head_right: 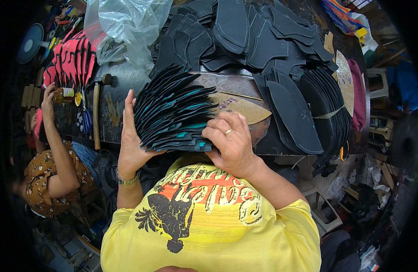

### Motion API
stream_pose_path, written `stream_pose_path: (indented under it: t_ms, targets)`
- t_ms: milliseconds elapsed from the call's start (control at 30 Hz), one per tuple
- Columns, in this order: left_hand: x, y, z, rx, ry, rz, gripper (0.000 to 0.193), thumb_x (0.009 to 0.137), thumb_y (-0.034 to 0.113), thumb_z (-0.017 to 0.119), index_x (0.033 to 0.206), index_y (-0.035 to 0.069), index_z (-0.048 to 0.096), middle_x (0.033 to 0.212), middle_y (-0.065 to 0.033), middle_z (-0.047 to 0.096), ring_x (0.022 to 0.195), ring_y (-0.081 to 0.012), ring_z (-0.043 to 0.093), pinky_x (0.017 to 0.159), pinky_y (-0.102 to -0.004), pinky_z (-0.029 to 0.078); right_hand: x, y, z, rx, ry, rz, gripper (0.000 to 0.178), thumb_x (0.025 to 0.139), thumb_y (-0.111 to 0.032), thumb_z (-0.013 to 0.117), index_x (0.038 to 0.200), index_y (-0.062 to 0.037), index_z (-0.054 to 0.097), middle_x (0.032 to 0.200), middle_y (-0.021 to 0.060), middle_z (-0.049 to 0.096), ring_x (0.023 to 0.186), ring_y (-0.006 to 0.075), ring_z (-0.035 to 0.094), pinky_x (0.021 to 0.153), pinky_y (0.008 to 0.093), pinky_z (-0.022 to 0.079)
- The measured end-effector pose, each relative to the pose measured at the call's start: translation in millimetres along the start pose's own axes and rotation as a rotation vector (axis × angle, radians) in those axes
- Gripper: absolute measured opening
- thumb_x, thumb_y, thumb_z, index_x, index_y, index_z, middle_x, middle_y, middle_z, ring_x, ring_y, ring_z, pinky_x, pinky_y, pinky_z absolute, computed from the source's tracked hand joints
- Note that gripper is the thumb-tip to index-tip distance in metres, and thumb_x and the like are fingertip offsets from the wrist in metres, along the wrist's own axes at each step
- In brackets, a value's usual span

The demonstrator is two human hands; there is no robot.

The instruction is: The person repeatedly places a cardboard template on a black shoe insole, traces its outline, and stacks the insoles. The person then gathers and aligns the stacked insoles into a neat pile.

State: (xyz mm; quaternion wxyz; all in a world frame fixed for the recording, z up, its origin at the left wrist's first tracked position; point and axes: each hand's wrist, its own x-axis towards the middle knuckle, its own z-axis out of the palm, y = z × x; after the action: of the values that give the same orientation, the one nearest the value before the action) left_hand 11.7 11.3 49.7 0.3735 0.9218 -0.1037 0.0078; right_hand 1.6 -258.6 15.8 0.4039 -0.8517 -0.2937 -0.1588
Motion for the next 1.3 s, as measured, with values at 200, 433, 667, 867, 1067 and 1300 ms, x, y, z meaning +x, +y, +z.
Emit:
stream_pose_path:
  t_ms: [200,433,667,867,1067,1300]
  targets:
    - [0.7,-0.5,-0.7,-0.017,0.006,0.002,0.147,0.050,0.030,0.102,0.166,0.009,0.014,0.152,-0.0251,0.040,0.144,-0.0414,0.042,0.118,-0.0498,0.038,0.1,-4.1,2.1,0.129,0.068,0.132,0.078,0.063,0.000,0.080,0.137,-0.0033,0.054,0.101,0.0084,0.066,0.097,0.0298,0.059,0.094,0.0458,0.041]
    - [0.5,-0.5,-0.3,0.003,0.011,-0.002,0.147,0.050,0.028,0.103,0.166,0.010,0.014,0.154,-0.0249,0.038,0.144,-0.0412,0.042,0.119,-0.0500,0.038,-2.8,-4.0,5.3,0.186,0.096,0.189,0.080,0.067,0.005,0.077,0.142,-0.0017,0.051,0.098,0.0111,0.066,0.094,0.0267,0.059,0.092,0.0371,0.045]
    - [0.4,0.5,-0.3,-0.001,0.006,-0.006,0.147,0.049,0.028,0.103,0.166,0.009,0.015,0.157,-0.0240,0.036,0.145,-0.0406,0.041,0.119,-0.0501,0.038,-4.1,-4.9,4.3,0.205,0.076,0.252,0.068,0.067,0.005,0.076,0.133,-0.0006,0.060,0.100,0.0120,0.066,0.097,0.0291,0.061,0.096,0.0404,0.047]
    - [0.5,0.1,0.7,0.002,0.023,0.010,0.145,0.051,0.030,0.103,0.165,0.006,0.017,0.158,-0.0240,0.037,0.145,-0.0406,0.041,0.119,-0.0494,0.038,-1.5,-4.9,0.9,0.090,0.070,0.227,0.054,0.062,0.000,0.080,0.115,-0.0027,0.069,0.114,0.0146,0.064,0.112,0.0363,0.057,0.103,0.0483,0.044]
    - [-0.2,-2.6,-0.3,-0.014,-0.009,0.021,0.140,0.053,0.033,0.101,0.164,0.005,0.021,0.157,-0.0249,0.036,0.145,-0.0416,0.041,0.118,-0.0489,0.038,6.1,0.9,-5.3,-0.046,0.036,0.056,0.038,0.060,-0.003,0.081,0.095,-0.0057,0.067,0.143,0.0170,0.057,0.142,0.0426,0.044,0.118,0.0602,0.033]
    - [-5.8,0.4,-2.9,-0.028,-0.025,-0.009,0.140,0.052,0.032,0.102,0.164,0.006,0.022,0.157,-0.0251,0.036,0.144,-0.0415,0.041,0.119,-0.0484,0.037,5.8,1.5,-3.1,0.039,-0.008,-0.011,0.036,0.060,0.000,0.078,0.094,-0.0020,0.064,0.136,0.0193,0.064,0.131,0.0401,0.058,0.113,0.0565,0.042]
